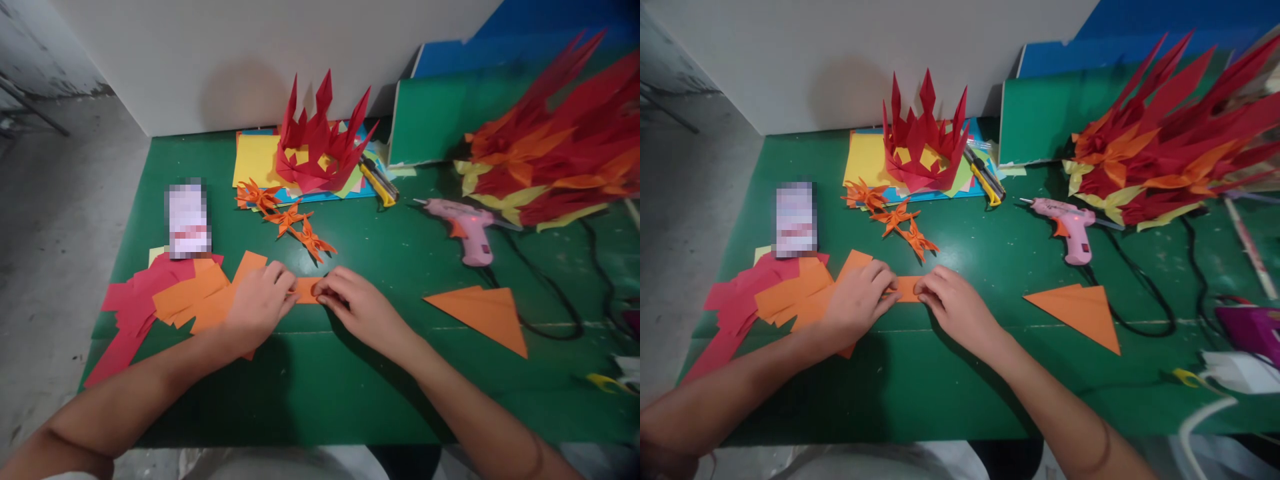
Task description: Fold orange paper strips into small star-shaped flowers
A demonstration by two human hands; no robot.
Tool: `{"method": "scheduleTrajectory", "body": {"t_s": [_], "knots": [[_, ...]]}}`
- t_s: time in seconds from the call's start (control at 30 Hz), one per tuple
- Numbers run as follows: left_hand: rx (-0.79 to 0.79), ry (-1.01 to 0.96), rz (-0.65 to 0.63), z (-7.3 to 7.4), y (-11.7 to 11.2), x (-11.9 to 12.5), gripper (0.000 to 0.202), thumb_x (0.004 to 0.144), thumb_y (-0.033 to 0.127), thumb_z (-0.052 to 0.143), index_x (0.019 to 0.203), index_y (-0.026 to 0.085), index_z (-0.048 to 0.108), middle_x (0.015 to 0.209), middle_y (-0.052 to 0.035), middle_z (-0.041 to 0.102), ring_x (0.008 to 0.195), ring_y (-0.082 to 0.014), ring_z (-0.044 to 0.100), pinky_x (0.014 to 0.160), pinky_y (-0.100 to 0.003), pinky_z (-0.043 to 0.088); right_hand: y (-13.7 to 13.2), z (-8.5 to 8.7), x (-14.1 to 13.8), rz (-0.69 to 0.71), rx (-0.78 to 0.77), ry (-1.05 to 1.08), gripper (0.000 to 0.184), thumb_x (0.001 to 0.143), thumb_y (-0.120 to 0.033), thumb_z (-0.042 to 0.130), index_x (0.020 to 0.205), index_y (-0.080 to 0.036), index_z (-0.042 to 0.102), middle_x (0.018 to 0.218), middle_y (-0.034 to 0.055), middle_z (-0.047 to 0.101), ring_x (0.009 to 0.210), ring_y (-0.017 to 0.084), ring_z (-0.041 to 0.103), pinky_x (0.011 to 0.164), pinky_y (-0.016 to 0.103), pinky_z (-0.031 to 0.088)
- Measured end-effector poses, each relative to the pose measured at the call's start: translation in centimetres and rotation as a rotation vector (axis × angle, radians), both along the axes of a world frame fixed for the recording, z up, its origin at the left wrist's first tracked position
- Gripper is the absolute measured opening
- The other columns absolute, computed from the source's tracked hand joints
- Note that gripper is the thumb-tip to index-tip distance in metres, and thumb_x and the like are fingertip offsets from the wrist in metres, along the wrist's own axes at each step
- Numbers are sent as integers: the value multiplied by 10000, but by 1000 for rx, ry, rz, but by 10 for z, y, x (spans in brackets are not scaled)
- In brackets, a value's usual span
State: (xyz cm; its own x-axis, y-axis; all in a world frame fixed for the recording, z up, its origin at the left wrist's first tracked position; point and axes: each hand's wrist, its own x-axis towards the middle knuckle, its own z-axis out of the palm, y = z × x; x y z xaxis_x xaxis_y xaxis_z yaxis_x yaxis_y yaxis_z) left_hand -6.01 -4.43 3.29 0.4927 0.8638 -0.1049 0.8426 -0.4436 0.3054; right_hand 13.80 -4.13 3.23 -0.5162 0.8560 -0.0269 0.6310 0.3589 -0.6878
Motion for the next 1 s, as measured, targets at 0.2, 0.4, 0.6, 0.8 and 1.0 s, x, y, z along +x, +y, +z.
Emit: {"method": "scheduleTrajectory", "body": {"t_s": [0.2,0.4,0.6,0.8,1.0], "knots": [[-50,-24,23,4,0,2,262,953,287,374,904,197,615,924,-38,541,748,-161,520,653,-292,395,2,3,1,22,-41,19,173,849,-65,467,821,-204,566,827,38,583,758,155,559,642,263,434],[-39,-107,3,0,-1,-3,266,948,278,385,891,201,633,923,-40,556,778,-167,531,677,-300,421,1,2,5,-30,-53,55,214,831,-50,473,916,-226,560,958,52,554,763,148,554,649,272,468],[16,-269,-60,-7,-1,-8,181,931,198,427,1030,177,577,1114,-71,584,992,-195,552,876,-359,454,2,-1,8,-17,-21,39,394,846,-94,469,1195,-268,529,1110,77,525,783,154,565,670,298,500],[20,-351,-111,-8,-3,-6,194,933,149,399,1041,169,558,1145,-77,594,1039,-194,541,934,-383,446,3,-4,9,-23,-33,61,377,827,-117,505,1175,-245,575,1043,64,552,682,118,537,625,276,492],[5,-480,-95,-13,-4,-6,205,922,142,399,986,163,593,1097,-89,566,1040,-184,541,923,-363,471,2,-4,3,-74,-33,51,274,835,-174,548,1092,-222,627,923,41,552,672,116,522,590,251,454]]}}
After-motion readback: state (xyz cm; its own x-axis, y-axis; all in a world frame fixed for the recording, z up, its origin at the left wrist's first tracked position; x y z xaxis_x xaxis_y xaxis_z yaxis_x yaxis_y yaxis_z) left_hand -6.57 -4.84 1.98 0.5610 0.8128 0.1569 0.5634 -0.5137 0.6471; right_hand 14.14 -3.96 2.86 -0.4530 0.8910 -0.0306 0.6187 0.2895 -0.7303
